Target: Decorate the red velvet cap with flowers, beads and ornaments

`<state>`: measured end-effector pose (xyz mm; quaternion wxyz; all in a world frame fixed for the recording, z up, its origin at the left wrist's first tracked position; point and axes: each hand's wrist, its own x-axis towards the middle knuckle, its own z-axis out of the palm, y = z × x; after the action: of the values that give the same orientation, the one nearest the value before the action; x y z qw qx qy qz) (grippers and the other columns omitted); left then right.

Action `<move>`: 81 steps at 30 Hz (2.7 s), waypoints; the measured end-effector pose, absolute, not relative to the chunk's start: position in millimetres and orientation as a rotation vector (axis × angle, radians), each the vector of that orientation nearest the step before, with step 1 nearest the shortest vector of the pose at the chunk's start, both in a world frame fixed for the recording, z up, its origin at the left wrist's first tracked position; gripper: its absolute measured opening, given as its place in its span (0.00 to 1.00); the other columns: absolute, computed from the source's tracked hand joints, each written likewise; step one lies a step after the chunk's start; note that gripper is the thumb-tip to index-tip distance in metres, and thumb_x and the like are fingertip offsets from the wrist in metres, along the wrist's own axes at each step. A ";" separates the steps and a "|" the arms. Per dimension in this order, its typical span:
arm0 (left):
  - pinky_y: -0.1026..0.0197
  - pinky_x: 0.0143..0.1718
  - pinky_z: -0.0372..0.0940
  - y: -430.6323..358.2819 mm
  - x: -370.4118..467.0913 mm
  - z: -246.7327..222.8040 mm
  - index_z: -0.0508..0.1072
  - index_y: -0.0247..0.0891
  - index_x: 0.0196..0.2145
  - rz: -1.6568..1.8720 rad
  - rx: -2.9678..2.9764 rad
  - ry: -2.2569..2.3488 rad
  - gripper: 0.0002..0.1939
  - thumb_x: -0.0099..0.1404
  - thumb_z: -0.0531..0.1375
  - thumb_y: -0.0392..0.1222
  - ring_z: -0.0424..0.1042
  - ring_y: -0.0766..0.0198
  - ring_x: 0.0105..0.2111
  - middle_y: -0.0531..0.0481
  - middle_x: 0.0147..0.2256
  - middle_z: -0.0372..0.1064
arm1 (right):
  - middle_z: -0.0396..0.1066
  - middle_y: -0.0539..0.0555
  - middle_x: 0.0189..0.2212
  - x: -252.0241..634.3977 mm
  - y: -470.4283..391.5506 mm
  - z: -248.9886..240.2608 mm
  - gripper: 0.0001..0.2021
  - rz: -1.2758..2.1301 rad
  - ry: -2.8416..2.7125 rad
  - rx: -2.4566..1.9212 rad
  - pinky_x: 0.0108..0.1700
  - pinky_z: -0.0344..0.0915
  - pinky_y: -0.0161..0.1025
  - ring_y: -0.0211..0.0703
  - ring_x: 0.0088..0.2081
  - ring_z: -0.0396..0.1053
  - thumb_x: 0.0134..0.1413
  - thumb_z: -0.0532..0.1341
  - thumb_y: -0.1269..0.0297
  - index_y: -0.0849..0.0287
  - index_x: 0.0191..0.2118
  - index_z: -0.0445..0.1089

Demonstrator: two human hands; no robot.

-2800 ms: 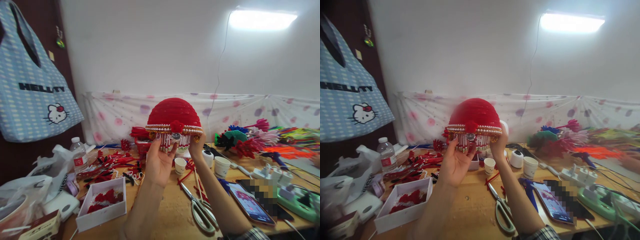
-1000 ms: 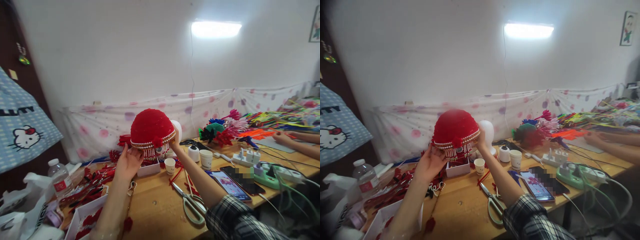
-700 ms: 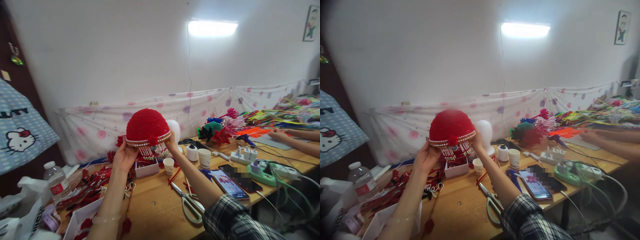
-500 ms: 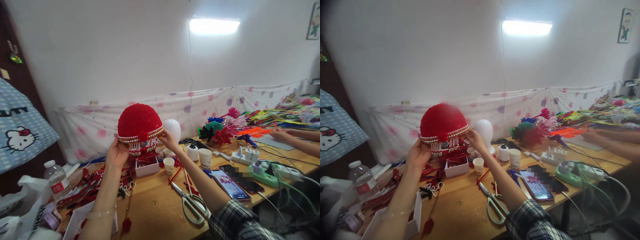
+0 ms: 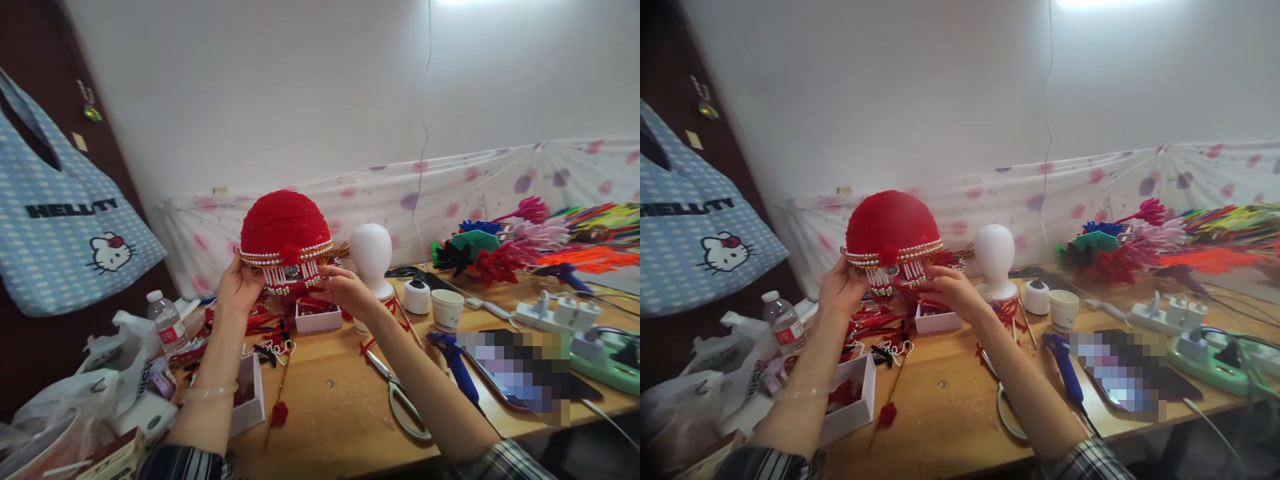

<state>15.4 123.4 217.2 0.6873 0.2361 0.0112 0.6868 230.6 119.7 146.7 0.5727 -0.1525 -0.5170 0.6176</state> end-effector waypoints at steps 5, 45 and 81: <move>0.58 0.48 0.72 121.5 19.2 213.9 0.64 0.39 0.62 1.532 0.518 0.027 0.22 0.75 0.44 0.37 0.81 0.61 0.37 0.44 0.44 0.79 | 0.78 0.52 0.33 213.6 119.0 146.9 0.14 1.485 -1.156 -0.274 0.48 0.73 0.49 0.43 0.36 0.76 0.39 0.74 0.60 0.58 0.32 0.74; 0.58 0.45 0.73 130.5 21.4 195.0 0.67 0.38 0.60 1.520 0.485 0.060 0.23 0.76 0.41 0.36 0.81 0.62 0.33 0.46 0.38 0.81 | 0.77 0.51 0.33 246.4 120.8 147.7 0.16 1.478 -1.038 -0.332 0.42 0.72 0.39 0.41 0.38 0.75 0.39 0.75 0.55 0.56 0.32 0.74; 0.58 0.43 0.73 122.6 29.9 190.4 0.67 0.38 0.60 1.484 0.474 0.071 0.23 0.76 0.40 0.37 0.81 0.63 0.32 0.45 0.41 0.80 | 0.75 0.49 0.27 238.6 105.7 151.5 0.16 1.388 -0.949 -0.385 0.36 0.66 0.36 0.38 0.33 0.70 0.27 0.78 0.61 0.58 0.25 0.74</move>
<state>29.9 122.6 190.4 0.7109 0.2139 0.0319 0.6692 238.6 105.7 151.5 0.6505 -0.1693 -0.4179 0.6111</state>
